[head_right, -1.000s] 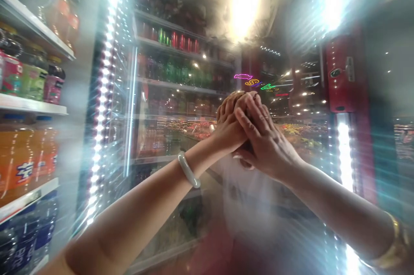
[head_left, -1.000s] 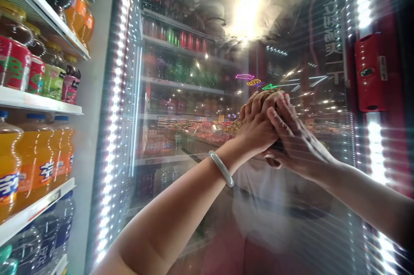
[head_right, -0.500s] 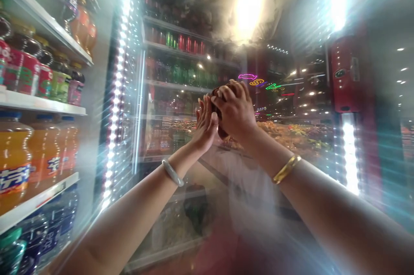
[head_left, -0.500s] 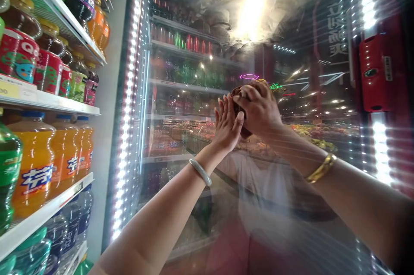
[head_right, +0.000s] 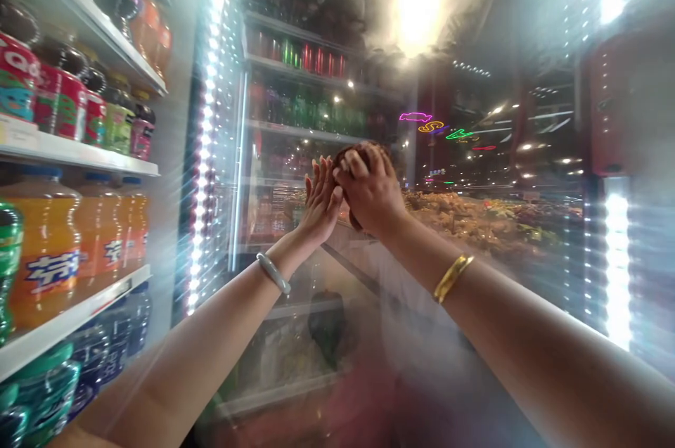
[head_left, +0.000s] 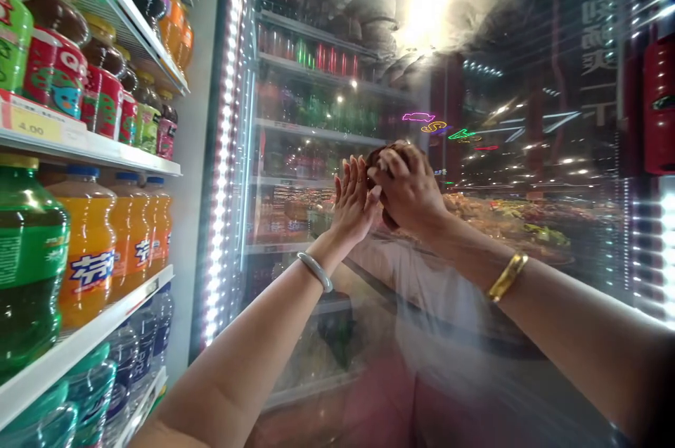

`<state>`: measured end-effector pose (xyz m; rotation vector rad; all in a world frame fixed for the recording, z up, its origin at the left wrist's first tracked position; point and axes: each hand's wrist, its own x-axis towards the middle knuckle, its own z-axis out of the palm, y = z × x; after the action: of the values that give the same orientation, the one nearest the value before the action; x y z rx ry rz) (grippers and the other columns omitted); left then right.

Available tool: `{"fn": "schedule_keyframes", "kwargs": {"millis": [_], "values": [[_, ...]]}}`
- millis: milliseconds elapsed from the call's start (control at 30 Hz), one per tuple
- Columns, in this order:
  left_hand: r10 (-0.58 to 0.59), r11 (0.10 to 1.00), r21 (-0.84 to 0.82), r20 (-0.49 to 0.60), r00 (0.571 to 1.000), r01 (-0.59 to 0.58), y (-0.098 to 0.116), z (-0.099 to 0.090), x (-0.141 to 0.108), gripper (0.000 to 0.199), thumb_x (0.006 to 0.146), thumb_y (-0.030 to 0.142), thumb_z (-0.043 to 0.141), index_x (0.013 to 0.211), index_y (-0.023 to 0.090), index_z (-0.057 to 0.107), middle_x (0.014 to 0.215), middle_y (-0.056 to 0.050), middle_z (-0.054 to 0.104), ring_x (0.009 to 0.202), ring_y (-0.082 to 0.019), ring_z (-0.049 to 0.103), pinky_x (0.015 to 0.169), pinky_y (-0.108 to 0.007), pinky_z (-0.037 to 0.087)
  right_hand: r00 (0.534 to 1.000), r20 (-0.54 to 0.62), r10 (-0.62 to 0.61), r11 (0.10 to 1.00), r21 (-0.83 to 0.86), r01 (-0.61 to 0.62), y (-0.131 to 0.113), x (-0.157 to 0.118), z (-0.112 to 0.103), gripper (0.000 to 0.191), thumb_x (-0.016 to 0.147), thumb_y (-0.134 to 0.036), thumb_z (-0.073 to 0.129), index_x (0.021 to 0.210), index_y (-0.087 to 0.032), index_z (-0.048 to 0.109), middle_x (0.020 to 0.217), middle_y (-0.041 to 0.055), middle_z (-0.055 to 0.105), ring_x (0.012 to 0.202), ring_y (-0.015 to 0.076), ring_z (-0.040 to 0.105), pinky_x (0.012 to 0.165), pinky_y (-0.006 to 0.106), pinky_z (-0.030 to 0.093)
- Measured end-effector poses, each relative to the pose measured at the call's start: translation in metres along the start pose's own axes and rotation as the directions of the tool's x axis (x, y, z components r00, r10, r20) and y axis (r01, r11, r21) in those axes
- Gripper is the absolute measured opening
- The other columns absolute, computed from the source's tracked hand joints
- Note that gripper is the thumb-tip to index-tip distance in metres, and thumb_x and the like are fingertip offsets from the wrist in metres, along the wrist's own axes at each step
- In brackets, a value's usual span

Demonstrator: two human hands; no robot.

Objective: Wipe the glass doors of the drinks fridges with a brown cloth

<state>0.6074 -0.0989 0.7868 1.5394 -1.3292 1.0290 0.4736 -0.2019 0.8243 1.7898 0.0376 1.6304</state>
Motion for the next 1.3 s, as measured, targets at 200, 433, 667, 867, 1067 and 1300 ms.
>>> {"fn": "schedule_keyframes", "kwargs": {"millis": [200,433,667,867,1067,1300], "values": [[0.11,0.989,0.091,0.049,0.993,-0.114,-0.024,-0.01,-0.023,0.081,0.103,0.07,0.01,0.167,0.028,-0.017,0.179,-0.006,-0.009,0.163,-0.019,-0.015,0.134,-0.049,-0.01,0.98,0.054,-0.193,0.98,-0.046,0.196,0.02,-0.035,-0.017,0.039,0.095,-0.027,0.06,0.133,-0.032,0.068,0.148,0.0068,0.057,0.144,0.0355,0.042,0.119,0.058,0.044],[-0.031,0.997,0.074,0.033,0.999,0.028,-0.055,-0.034,-0.013,0.075,0.106,0.065,0.01,0.167,0.032,-0.017,0.178,-0.001,-0.012,0.163,-0.018,-0.015,0.134,-0.049,-0.009,0.999,-0.005,0.034,0.999,0.042,-0.033,-0.025,0.031,0.023,0.042,0.102,-0.026,0.045,0.139,-0.023,0.065,0.153,0.0151,0.051,0.147,0.0414,0.038,0.118,0.067,0.042],[0.05,0.989,0.132,0.123,0.991,-0.066,-0.074,-0.043,-0.037,0.08,0.104,0.069,0.012,0.168,0.028,-0.012,0.179,-0.005,-0.008,0.164,-0.02,-0.013,0.134,-0.049,-0.008,0.947,0.051,-0.316,0.948,0.054,0.313,-0.035,-0.018,0.021,0.04,0.096,-0.024,0.058,0.135,-0.027,0.067,0.147,0.0094,0.057,0.146,0.0342,0.04,0.125,0.057,0.04],[-0.026,0.997,0.071,0.088,0.996,0.02,-0.091,-0.054,-0.038,0.081,0.103,0.071,0.008,0.168,0.029,-0.014,0.179,-0.003,-0.01,0.163,-0.017,-0.017,0.134,-0.045,-0.011,0.996,0.076,-0.044,0.998,0.056,0.04,-0.043,0.044,0.042,0.046,0.102,-0.024,0.044,0.147,-0.023,0.056,0.161,0.0135,0.043,0.153,0.0411,0.031,0.123,0.065,0.036],[-0.106,0.991,0.095,0.084,0.991,0.098,-0.109,-0.066,-0.049,0.078,0.104,0.069,0.011,0.17,0.03,-0.004,0.18,-0.003,-0.004,0.163,-0.02,-0.016,0.134,-0.049,-0.01,0.971,0.124,-0.204,0.973,0.137,0.187,-0.088,0.015,0.055,0.043,0.099,-0.022,0.051,0.141,-0.025,0.063,0.155,0.0101,0.052,0.152,0.0355,0.035,0.124,0.056,0.039],[-0.134,0.988,0.087,0.087,0.987,0.126,-0.127,-0.077,-0.059,0.073,0.106,0.064,0.019,0.169,0.035,-0.005,0.18,0.003,-0.003,0.163,-0.017,-0.016,0.133,-0.046,-0.013,0.982,0.07,-0.177,0.975,0.148,0.165,-0.068,0.032,0.061,0.048,0.095,-0.021,0.055,0.143,-0.024,0.06,0.155,0.0141,0.048,0.151,0.0399,0.033,0.123,0.066,0.036]]}}
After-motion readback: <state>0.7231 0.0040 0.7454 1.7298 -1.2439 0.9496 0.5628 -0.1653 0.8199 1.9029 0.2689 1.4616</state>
